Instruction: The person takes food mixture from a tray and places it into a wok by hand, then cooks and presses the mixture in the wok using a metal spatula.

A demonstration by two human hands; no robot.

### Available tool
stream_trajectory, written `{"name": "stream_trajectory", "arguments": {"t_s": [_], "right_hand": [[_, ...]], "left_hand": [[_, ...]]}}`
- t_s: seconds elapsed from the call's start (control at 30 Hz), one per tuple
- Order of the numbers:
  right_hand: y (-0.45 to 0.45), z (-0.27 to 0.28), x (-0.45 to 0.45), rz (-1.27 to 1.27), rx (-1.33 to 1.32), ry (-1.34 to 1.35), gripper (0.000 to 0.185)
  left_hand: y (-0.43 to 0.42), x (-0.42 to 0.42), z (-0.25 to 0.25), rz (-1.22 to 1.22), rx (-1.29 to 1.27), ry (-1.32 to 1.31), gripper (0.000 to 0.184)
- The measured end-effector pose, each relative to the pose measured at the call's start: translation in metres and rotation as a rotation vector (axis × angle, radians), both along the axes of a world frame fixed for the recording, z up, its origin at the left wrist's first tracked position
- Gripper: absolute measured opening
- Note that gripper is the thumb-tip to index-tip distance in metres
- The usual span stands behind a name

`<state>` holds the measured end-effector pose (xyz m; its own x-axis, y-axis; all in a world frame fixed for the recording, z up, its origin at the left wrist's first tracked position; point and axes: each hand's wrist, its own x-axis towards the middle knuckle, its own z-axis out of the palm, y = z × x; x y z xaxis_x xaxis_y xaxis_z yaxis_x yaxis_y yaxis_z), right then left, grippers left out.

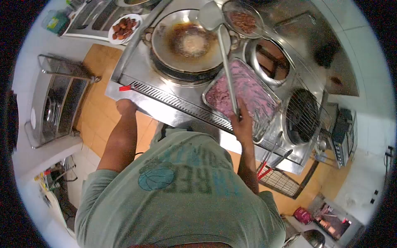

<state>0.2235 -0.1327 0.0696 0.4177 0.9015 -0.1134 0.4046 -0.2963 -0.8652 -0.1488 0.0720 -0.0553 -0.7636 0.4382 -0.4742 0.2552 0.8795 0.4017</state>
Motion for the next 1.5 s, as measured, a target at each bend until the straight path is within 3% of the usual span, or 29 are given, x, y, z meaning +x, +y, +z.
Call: {"name": "stream_trajectory", "arguments": {"t_s": [0.07,0.13,0.3,0.4,0.6,0.67,0.93,1.3,1.4,1.5], "right_hand": [[-0.001,-0.006,-0.002,0.038,0.033,-0.102,0.058],[0.002,-0.002,-0.004,0.051,0.01,-0.105,0.056],[0.008,0.005,-0.006,0.085,-0.038,-0.245,0.053],[0.007,-0.001,-0.005,0.082,-0.034,-0.241,0.053],[0.004,0.002,-0.011,0.066,-0.106,-0.237,0.054],[0.003,-0.003,-0.011,0.05,-0.135,-0.21,0.055],[0.009,-0.011,-0.021,0.121,-0.066,-0.233,0.055],[0.006,0.002,-0.022,0.091,-0.111,-0.307,0.053],[0.003,-0.007,-0.025,0.115,-0.09,-0.274,0.051],[0.003,0.002,-0.027,0.11,-0.106,-0.189,0.05]], "left_hand": [[0.006,-0.021,-0.057,-0.075,-0.08,0.112,0.039],[0.008,-0.02,-0.059,-0.093,-0.102,0.166,0.039],[0.006,-0.009,-0.03,-0.115,-0.139,0.199,0.032],[0.009,-0.017,-0.037,-0.001,-0.076,0.041,0.03],[0.0,0.003,0.005,-0.096,-0.09,0.147,0.033],[0.003,-0.007,-0.02,-0.054,-0.076,0.108,0.031],[0.006,-0.008,-0.027,0.324,0.158,-0.087,0.048],[0.008,-0.007,-0.023,0.237,0.077,0.009,0.042],[-0.002,0.005,-0.004,-0.038,-0.004,0.141,0.035],[0.001,-0.003,-0.013,-0.121,-0.132,0.1,0.03]]}}
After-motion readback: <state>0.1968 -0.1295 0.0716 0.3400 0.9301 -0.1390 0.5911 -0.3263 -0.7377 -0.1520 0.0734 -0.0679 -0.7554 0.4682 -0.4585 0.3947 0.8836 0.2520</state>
